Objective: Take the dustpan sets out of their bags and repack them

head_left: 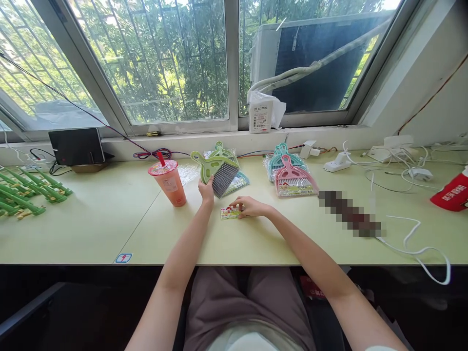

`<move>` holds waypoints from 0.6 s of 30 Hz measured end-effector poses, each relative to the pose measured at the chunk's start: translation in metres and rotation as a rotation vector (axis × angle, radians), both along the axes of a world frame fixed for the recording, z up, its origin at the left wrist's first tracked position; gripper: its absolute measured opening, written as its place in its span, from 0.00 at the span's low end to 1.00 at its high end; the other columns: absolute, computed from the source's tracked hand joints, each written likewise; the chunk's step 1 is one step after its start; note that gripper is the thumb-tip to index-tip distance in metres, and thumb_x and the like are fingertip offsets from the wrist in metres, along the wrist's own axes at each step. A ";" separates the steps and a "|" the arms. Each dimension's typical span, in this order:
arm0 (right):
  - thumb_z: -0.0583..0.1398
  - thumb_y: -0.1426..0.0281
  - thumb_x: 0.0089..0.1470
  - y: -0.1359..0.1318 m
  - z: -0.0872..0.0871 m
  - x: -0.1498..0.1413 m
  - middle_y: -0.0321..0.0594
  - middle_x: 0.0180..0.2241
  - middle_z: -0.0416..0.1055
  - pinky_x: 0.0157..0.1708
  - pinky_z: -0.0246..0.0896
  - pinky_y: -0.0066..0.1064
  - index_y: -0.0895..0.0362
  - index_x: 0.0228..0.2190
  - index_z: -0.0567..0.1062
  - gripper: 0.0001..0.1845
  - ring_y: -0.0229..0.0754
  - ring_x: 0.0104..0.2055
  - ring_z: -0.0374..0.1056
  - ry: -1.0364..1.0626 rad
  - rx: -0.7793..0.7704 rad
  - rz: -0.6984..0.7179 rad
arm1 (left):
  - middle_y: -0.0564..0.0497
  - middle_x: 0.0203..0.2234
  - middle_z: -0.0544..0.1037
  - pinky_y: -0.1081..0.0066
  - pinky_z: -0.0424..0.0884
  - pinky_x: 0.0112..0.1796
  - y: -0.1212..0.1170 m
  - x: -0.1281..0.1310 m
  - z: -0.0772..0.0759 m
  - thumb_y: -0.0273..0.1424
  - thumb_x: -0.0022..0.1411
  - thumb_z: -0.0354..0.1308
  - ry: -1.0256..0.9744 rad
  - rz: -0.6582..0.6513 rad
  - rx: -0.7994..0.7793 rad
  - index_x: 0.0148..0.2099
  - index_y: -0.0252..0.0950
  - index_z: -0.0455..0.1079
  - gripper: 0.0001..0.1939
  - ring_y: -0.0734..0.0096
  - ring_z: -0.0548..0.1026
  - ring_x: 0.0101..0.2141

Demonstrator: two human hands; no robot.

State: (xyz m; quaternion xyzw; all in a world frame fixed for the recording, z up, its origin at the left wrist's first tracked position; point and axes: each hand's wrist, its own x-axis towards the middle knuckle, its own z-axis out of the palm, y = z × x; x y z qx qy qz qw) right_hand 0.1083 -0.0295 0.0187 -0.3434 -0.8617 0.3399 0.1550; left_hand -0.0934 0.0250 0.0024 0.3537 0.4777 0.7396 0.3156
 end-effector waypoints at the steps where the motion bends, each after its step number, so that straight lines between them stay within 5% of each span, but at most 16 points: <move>1: 0.69 0.77 0.40 -0.001 0.001 0.000 0.43 0.42 0.71 0.44 0.68 0.37 0.55 0.45 0.79 0.26 0.44 0.41 0.70 -0.011 0.033 0.011 | 0.44 0.43 0.78 0.64 0.71 0.46 0.001 0.000 -0.001 0.39 0.54 0.66 -0.004 -0.008 -0.007 0.53 0.37 0.70 0.25 0.65 0.76 0.42; 4: 0.70 0.76 0.40 -0.005 0.003 -0.001 0.44 0.43 0.70 0.47 0.66 0.37 0.55 0.41 0.80 0.22 0.48 0.46 0.69 -0.036 0.066 0.007 | 0.44 0.43 0.78 0.64 0.71 0.46 0.004 -0.001 -0.004 0.37 0.54 0.66 -0.011 -0.025 -0.021 0.51 0.37 0.71 0.23 0.65 0.76 0.41; 10: 0.71 0.75 0.39 -0.005 0.009 0.006 0.48 0.50 0.68 0.47 0.64 0.36 0.55 0.56 0.69 0.40 0.48 0.50 0.68 -0.132 0.035 -0.124 | 0.44 0.43 0.78 0.64 0.71 0.46 0.007 0.000 -0.007 0.35 0.53 0.66 -0.008 -0.040 -0.006 0.50 0.36 0.72 0.22 0.65 0.76 0.41; 15: 0.72 0.67 0.40 0.006 0.013 0.021 0.42 0.41 0.74 0.49 0.60 0.41 0.52 0.37 0.78 0.19 0.53 0.49 0.68 -0.324 0.079 -0.203 | 0.43 0.42 0.78 0.64 0.71 0.46 0.010 -0.001 -0.008 0.33 0.52 0.66 -0.036 -0.072 -0.008 0.50 0.35 0.71 0.22 0.64 0.76 0.41; 18: 0.72 0.67 0.38 0.013 0.009 0.026 0.43 0.42 0.73 0.47 0.61 0.38 0.53 0.33 0.79 0.16 0.53 0.49 0.69 -0.285 0.093 -0.272 | 0.43 0.43 0.78 0.64 0.71 0.47 0.011 -0.001 -0.007 0.33 0.51 0.67 -0.081 -0.117 0.013 0.48 0.34 0.71 0.22 0.64 0.76 0.42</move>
